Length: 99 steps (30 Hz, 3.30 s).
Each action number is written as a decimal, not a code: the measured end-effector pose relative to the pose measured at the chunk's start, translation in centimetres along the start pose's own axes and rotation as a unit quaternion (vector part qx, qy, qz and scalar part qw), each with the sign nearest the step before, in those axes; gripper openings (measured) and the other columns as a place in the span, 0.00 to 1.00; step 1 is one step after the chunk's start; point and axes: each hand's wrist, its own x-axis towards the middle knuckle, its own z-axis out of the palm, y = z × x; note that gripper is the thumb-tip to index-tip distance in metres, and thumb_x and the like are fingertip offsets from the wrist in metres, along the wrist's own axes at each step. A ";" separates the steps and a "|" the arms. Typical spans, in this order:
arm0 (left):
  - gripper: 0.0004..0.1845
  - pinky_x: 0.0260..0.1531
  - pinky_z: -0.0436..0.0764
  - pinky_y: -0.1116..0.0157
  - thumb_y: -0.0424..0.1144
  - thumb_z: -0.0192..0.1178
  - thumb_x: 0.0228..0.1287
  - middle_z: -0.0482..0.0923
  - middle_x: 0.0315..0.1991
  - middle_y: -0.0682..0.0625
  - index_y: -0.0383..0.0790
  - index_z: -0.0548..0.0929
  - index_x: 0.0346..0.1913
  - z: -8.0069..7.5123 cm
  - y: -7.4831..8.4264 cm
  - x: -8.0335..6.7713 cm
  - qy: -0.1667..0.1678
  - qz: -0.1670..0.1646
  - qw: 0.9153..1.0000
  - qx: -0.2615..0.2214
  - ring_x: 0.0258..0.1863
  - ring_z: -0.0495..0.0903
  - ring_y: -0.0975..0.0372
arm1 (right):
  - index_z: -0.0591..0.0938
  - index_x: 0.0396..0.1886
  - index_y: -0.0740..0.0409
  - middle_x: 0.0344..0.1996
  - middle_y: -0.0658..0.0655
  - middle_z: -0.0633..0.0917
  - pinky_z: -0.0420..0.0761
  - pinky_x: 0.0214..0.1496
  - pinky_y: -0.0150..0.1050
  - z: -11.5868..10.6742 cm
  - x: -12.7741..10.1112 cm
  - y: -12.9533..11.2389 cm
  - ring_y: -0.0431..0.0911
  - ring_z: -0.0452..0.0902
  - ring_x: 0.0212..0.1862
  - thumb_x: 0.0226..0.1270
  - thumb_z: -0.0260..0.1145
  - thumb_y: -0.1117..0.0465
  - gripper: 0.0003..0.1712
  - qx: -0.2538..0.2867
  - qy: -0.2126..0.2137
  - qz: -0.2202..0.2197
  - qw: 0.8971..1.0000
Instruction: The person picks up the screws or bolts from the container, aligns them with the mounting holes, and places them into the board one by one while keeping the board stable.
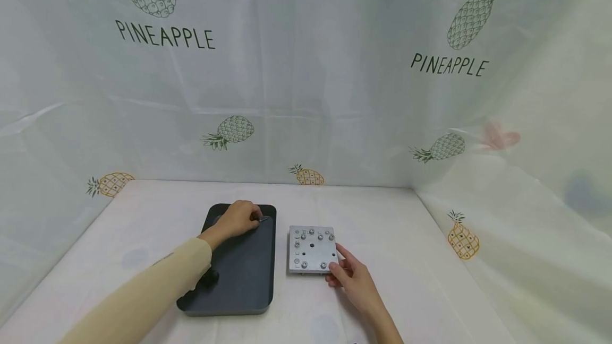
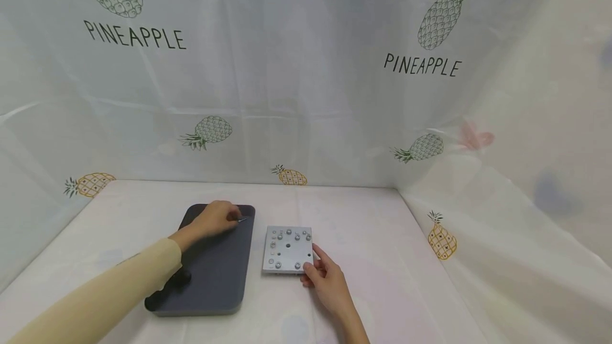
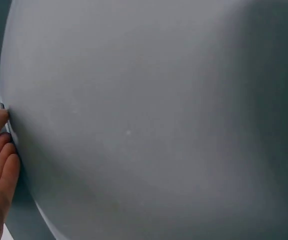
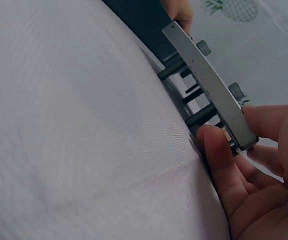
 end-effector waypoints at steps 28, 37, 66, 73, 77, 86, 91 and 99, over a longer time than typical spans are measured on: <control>0.04 0.44 0.85 0.52 0.31 0.69 0.69 0.90 0.37 0.50 0.43 0.91 0.42 0.4 -0.3 -0.6 0.046 -0.018 0.997 -0.051 0.39 0.88 0.58 | 0.65 0.82 0.60 0.46 0.61 0.85 0.88 0.44 0.34 0.0 0.0 -0.1 0.50 0.89 0.40 0.79 0.68 0.57 0.39 -0.016 0.002 0.005 1.000; 0.04 0.46 0.85 0.52 0.32 0.70 0.69 0.90 0.38 0.51 0.42 0.91 0.43 0.1 -0.5 -0.7 0.051 -0.007 0.995 -0.081 0.39 0.88 0.59 | 0.65 0.83 0.60 0.46 0.61 0.85 0.87 0.43 0.33 0.0 0.0 0.0 0.49 0.89 0.40 0.79 0.68 0.56 0.39 -0.019 0.000 0.005 1.000; 0.10 0.53 0.86 0.58 0.44 0.70 0.74 0.89 0.48 0.59 0.53 0.91 0.54 -3.0 4.5 0.4 0.020 -0.004 0.969 -0.248 0.49 0.87 0.64 | 0.65 0.83 0.60 0.47 0.62 0.85 0.88 0.45 0.35 0.0 -0.1 -0.1 0.49 0.89 0.40 0.79 0.68 0.58 0.39 -0.009 0.002 0.007 1.000; 0.11 0.53 0.86 0.60 0.42 0.69 0.74 0.89 0.49 0.58 0.51 0.91 0.55 -3.4 6.4 0.4 0.004 0.016 0.963 -0.269 0.49 0.87 0.64 | 0.65 0.83 0.61 0.47 0.62 0.85 0.88 0.45 0.35 0.0 -0.1 -0.1 0.49 0.89 0.39 0.79 0.68 0.58 0.39 -0.014 0.002 0.006 1.000; 0.11 0.55 0.85 0.59 0.43 0.69 0.74 0.89 0.49 0.58 0.52 0.91 0.55 -3.4 7.3 0.5 -0.009 0.025 0.959 -0.281 0.50 0.86 0.64 | 0.65 0.82 0.61 0.46 0.62 0.85 0.88 0.45 0.35 0.0 -0.1 -0.2 0.49 0.89 0.39 0.79 0.68 0.57 0.39 -0.016 0.002 0.006 1.000; 0.08 0.51 0.85 0.63 0.42 0.69 0.74 0.89 0.46 0.60 0.52 0.91 0.51 -2.3 8.8 0.8 -0.027 0.050 0.960 -0.274 0.46 0.86 0.66 | 0.65 0.82 0.60 0.46 0.61 0.85 0.88 0.44 0.35 0.0 0.0 -0.2 0.49 0.89 0.39 0.79 0.68 0.56 0.39 -0.021 0.003 0.008 1.000; 0.07 0.51 0.84 0.66 0.40 0.69 0.74 0.89 0.45 0.61 0.52 0.91 0.50 -1.4 9.5 0.9 -0.047 0.053 0.959 -0.273 0.45 0.86 0.67 | 0.65 0.83 0.59 0.46 0.60 0.85 0.88 0.44 0.34 0.1 -0.1 -0.1 0.48 0.88 0.39 0.79 0.68 0.55 0.39 -0.025 0.004 0.010 1.000; 0.08 0.49 0.82 0.66 0.40 0.69 0.74 0.88 0.43 0.65 0.46 0.92 0.51 -0.1 9.7 0.4 -0.093 0.074 0.959 -0.257 0.44 0.84 0.67 | 0.65 0.83 0.59 0.46 0.60 0.86 0.88 0.44 0.34 0.0 -0.1 -0.2 0.48 0.88 0.40 0.79 0.68 0.55 0.39 -0.025 0.000 0.013 1.000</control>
